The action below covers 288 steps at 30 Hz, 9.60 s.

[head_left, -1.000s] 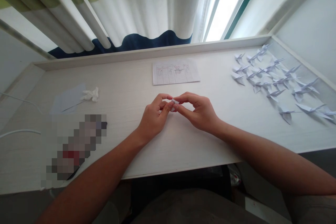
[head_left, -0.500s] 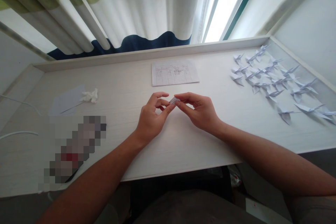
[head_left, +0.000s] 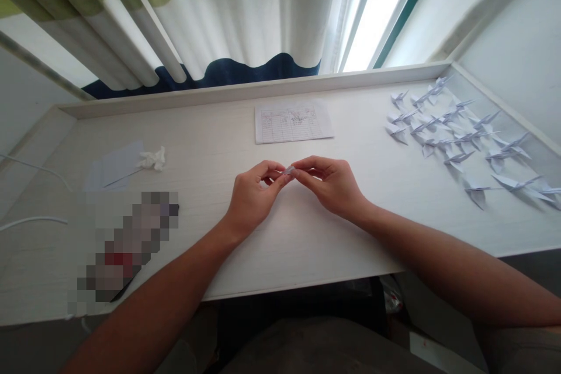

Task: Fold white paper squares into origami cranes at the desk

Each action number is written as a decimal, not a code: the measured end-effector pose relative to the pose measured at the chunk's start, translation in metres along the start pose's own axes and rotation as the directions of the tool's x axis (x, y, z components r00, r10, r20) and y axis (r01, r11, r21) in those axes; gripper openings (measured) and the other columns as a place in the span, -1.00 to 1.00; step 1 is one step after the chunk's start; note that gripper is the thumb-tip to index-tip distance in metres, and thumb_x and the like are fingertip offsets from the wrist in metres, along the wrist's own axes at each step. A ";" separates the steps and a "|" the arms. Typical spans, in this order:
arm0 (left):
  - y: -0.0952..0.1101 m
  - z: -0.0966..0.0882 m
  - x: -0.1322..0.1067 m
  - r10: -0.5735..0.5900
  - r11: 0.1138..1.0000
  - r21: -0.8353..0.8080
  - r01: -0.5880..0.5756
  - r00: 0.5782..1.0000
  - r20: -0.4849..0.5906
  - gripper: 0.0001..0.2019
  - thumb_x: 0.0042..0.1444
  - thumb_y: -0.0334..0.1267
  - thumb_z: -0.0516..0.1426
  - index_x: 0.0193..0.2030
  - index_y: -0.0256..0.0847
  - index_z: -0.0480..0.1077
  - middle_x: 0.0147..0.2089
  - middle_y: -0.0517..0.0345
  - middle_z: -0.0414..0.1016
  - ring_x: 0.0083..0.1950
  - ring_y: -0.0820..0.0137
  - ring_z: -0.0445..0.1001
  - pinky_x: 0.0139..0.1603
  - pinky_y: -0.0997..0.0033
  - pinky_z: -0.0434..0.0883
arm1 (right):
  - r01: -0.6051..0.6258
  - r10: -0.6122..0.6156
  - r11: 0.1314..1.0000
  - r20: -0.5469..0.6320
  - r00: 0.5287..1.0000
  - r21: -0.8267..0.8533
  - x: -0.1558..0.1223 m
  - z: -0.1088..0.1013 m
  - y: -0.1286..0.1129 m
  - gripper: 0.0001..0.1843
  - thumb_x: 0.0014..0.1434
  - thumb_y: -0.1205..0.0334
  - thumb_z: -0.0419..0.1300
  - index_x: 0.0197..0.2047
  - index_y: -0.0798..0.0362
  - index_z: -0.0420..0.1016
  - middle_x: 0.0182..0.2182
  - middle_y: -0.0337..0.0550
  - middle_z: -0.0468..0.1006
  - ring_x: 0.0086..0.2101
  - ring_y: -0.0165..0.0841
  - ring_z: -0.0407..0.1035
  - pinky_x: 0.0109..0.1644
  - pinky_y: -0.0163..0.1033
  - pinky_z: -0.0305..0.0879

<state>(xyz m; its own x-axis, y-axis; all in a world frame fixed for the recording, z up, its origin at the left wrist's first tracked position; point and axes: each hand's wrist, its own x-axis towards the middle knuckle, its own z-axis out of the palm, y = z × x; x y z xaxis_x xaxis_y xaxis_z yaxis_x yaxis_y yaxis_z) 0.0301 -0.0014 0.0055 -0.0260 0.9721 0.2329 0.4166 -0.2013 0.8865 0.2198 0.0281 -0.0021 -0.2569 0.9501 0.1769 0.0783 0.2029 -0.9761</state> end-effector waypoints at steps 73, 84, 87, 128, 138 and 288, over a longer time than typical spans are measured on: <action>0.000 0.003 0.004 -0.102 0.874 -0.480 0.077 0.994 -0.026 -0.60 -0.02 -0.14 0.53 -0.35 -0.18 0.38 -0.25 0.18 0.60 -0.18 0.40 0.63 -0.08 0.35 0.64 | 0.109 -0.119 0.991 0.138 0.983 0.079 0.003 -0.005 -0.001 -0.74 0.29 0.01 0.43 -0.06 -0.03 0.69 -0.14 -0.11 0.75 -0.11 -0.24 0.62 0.09 0.00 0.58; -0.002 -0.003 -0.002 0.372 0.896 -0.235 -0.378 0.926 -0.068 -0.90 0.24 -0.35 0.38 -0.16 -0.09 0.60 0.00 0.04 0.67 0.05 0.24 0.68 0.15 0.08 0.64 | 0.496 -0.486 0.857 0.102 0.868 -0.137 0.002 -0.010 -0.011 -0.85 0.33 0.29 0.36 -0.07 -0.12 0.71 -0.07 -0.10 0.74 -0.07 -0.20 0.64 0.06 0.02 0.60; -0.002 -0.004 -0.002 0.457 0.860 -0.222 -0.460 0.887 -0.066 -0.84 0.25 -0.43 0.35 -0.11 -0.09 0.59 0.09 0.03 0.69 0.15 0.18 0.68 0.22 -0.01 0.63 | 0.549 -0.540 0.816 0.099 0.836 -0.183 0.002 -0.012 -0.012 -0.86 0.32 0.27 0.37 -0.07 -0.13 0.71 -0.07 -0.08 0.73 -0.08 -0.18 0.63 0.05 0.03 0.61; 0.005 -0.001 0.001 -0.118 0.859 -0.493 0.136 0.991 0.067 -0.70 -0.07 -0.17 0.56 -0.24 -0.19 0.67 -0.30 0.14 0.69 -0.30 0.41 0.62 -0.18 0.38 0.62 | 0.035 -0.070 0.970 0.137 0.988 0.242 0.003 -0.003 -0.002 -0.69 0.17 -0.03 0.53 -0.22 0.03 0.68 -0.28 -0.15 0.73 -0.24 -0.28 0.61 -0.08 -0.12 0.58; 0.006 0.004 0.003 -0.201 0.785 -0.567 0.247 0.969 0.145 -0.68 -0.03 -0.10 0.54 -0.22 -0.22 0.66 -0.27 0.14 0.68 -0.32 0.46 0.56 -0.22 0.41 0.57 | -0.015 -0.015 0.945 0.087 0.996 0.326 0.003 0.003 -0.002 -0.63 0.17 -0.09 0.51 -0.29 0.04 0.60 -0.36 -0.16 0.69 -0.32 -0.32 0.57 -0.15 -0.12 0.57; 0.007 0.003 0.003 -0.151 0.816 -0.550 0.177 0.984 0.091 -0.66 -0.09 -0.19 0.55 -0.40 -0.21 0.49 -0.33 0.17 0.66 -0.33 0.42 0.61 -0.17 0.34 0.61 | 0.051 -0.080 0.984 0.170 0.982 0.170 0.003 0.000 -0.005 -0.66 0.22 -0.01 0.48 -0.26 -0.03 0.44 -0.27 -0.22 0.58 -0.21 -0.30 0.53 0.01 -0.06 0.56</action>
<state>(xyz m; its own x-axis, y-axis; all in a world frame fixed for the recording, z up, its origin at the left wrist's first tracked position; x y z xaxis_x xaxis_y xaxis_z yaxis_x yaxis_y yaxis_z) 0.0352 0.0002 0.0108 -0.0059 0.9983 0.0585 -0.1643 -0.0587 0.9847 0.2191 0.0296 0.0035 -0.4225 0.8766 0.2304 -0.0995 0.2078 -0.9731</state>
